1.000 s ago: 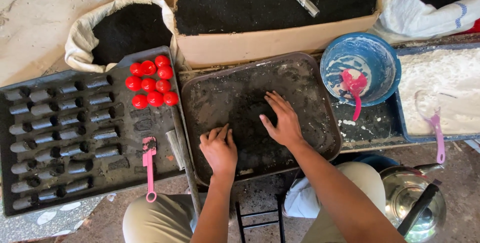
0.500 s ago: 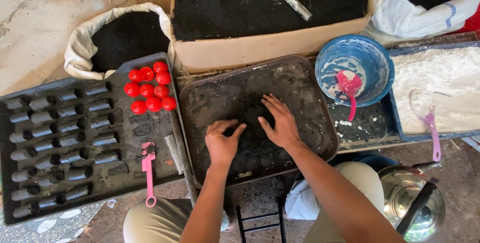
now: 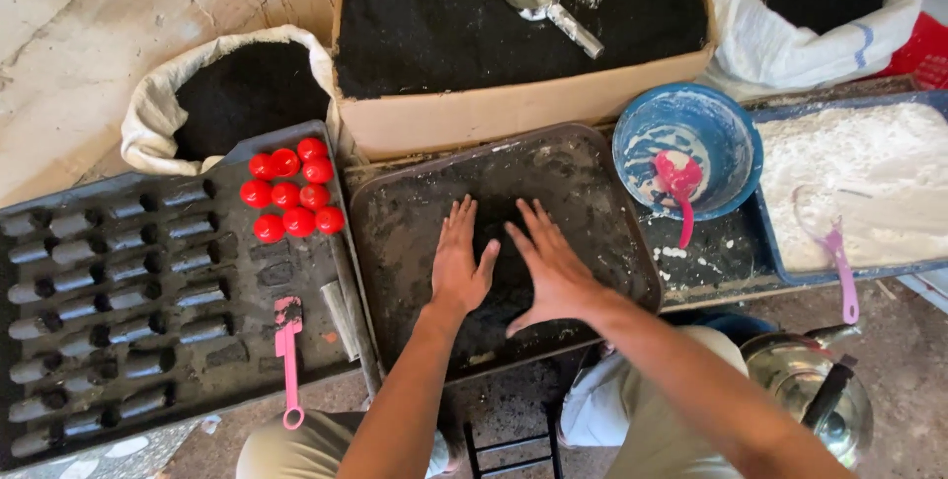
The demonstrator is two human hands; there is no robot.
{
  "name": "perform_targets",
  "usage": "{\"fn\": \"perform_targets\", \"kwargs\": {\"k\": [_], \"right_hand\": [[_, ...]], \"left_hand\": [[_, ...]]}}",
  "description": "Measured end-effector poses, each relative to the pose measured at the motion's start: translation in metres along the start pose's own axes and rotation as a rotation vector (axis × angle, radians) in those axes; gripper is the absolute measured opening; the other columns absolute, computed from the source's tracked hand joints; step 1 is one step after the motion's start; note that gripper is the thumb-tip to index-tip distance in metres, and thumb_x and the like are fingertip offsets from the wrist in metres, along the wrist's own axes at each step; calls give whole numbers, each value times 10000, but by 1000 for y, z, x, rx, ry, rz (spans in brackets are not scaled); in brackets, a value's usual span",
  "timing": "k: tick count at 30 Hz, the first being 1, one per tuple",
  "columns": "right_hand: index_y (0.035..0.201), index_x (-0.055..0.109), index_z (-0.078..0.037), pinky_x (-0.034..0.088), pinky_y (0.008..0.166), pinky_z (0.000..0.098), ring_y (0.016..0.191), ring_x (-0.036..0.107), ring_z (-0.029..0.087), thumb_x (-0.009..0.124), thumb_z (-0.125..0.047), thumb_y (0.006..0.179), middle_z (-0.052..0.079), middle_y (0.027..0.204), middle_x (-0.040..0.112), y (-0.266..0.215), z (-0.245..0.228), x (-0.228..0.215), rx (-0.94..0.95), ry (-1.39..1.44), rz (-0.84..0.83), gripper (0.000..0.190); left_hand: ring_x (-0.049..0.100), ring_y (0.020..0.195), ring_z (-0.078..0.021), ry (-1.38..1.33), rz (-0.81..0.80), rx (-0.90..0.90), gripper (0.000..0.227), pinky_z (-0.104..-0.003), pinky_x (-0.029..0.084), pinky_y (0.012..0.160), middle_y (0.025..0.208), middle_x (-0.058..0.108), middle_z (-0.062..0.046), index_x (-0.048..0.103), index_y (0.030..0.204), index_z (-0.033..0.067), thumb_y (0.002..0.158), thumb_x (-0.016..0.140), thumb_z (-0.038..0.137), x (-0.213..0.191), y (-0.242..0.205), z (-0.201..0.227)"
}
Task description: Kneading and shaping a large ball of charcoal mixture by hand on a metal tray in preparation for molding.
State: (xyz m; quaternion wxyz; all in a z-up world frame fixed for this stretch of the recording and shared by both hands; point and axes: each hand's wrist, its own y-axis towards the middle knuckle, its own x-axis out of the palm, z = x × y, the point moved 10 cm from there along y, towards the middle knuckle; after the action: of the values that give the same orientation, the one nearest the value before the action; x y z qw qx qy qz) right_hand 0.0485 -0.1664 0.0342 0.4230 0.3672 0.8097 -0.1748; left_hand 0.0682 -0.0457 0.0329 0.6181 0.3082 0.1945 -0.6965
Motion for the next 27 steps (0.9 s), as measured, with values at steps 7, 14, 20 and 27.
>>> {"fn": "perform_targets", "kwargs": {"k": [7, 14, 20, 27], "right_hand": [[1648, 183, -51, 236, 1147, 715, 1534, 124, 524, 954, -703, 510, 274, 1686, 103, 35, 3, 16, 92, -82, 8, 1522], [1565, 386, -54, 365, 1129, 559, 1379, 452, 411, 932, -626, 441, 189, 1467, 491, 41, 6, 20, -25, -73, 267, 1374], [1250, 634, -33, 466, 849, 422, 963, 583, 303, 912, -718, 435, 106, 1055, 623, 36, 11, 23, -152, -96, 475, 1100], [1031, 662, -14, 455, 614, 390, 750, 566, 307, 866, -588, 670, 107, 842, 582, 27, 2, 9, -239, -64, 595, 708]], "left_hand": [[381, 1467, -379, 47, 9, 40, 679, -509, 269, 1221, 1547, 465, -205, 388, 1546, 7, 1065, 324, 482, 14, -3, -8], [665, 1140, -386, -93, 246, -98, 498, -483, 483, 1063, 1188, 712, -204, 642, 1321, 19, 1076, 407, 383, 1, -9, -17], [757, 805, -230, -89, 430, -211, 292, -356, 606, 731, 845, 784, -21, 809, 1021, 177, 1002, 623, 401, -2, -17, -36], [611, 410, -197, -173, 570, -194, 304, -286, 448, 381, 478, 641, -38, 795, 697, 143, 955, 714, 282, -19, -16, -25]]}}
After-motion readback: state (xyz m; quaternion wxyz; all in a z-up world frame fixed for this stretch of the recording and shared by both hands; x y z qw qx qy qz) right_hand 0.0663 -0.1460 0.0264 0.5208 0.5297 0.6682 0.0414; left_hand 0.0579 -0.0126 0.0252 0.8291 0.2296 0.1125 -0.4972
